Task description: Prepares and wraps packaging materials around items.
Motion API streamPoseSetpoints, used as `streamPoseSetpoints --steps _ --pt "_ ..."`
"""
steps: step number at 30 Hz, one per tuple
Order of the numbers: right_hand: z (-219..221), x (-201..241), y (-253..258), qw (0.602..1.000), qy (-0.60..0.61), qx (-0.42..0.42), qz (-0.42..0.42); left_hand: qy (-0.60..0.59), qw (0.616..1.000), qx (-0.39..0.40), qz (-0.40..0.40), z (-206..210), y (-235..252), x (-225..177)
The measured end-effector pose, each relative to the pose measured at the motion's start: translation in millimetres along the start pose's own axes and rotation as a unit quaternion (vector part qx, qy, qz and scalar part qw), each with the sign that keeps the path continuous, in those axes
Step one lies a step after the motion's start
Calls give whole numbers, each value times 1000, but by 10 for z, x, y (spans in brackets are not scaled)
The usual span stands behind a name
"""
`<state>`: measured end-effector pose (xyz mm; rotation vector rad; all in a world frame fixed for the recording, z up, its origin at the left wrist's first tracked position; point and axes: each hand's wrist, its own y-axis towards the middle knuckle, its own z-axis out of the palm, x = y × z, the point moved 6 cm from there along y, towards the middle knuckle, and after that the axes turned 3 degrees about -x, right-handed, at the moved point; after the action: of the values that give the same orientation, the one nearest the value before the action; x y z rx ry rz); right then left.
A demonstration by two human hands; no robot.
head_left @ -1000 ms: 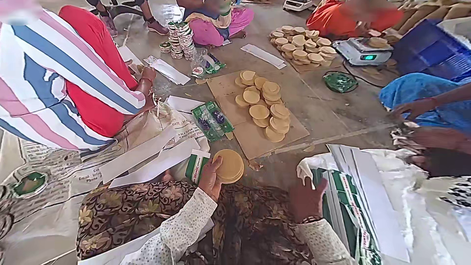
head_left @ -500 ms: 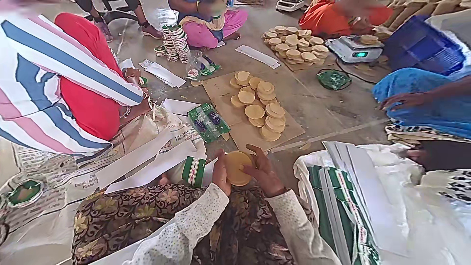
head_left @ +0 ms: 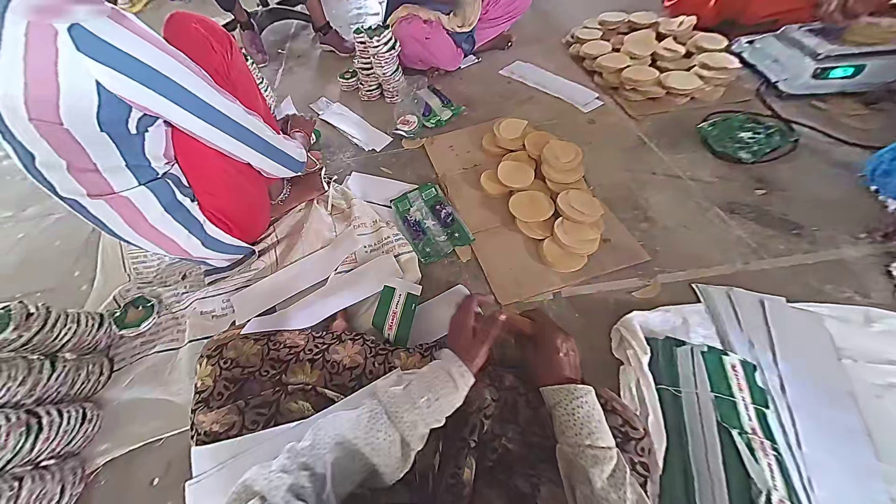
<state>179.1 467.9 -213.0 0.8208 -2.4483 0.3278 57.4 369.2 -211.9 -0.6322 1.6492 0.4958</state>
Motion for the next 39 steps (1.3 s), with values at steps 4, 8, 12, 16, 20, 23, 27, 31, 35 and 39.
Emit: streamPoseSetpoints --steps 4,8,12,16,20,23,27,31,35,39 --pt "94 -84 54 992 -19 107 61 208 960 -146 113 -1184 26 -38" --pt "124 -63 129 984 -58 140 96 281 944 -44 -166 -1797 191 435" --pt "97 -112 86 984 -43 127 117 302 939 72 -146 -1478 406 203" --pt "-161 -209 -64 986 5 25 166 293 933 201 55 -506 732 -987" --pt "-639 -371 -333 969 84 -115 204 79 937 268 211 369 735 -2234" --pt "-957 -529 -634 945 132 -198 222 -82 918 272 276 553 661 -2715" --pt "-1270 -638 -998 912 170 -297 225 -142 932 233 240 280 635 -2366" --pt "-1361 -662 -1100 891 203 -363 184 -160 966 170 108 -217 646 -1295" --pt "-1282 -389 -982 893 205 -368 162 -108 976 191 9 -679 637 -136" --pt "-931 163 -693 911 211 -348 62 61 963 259 -39 -958 543 432"
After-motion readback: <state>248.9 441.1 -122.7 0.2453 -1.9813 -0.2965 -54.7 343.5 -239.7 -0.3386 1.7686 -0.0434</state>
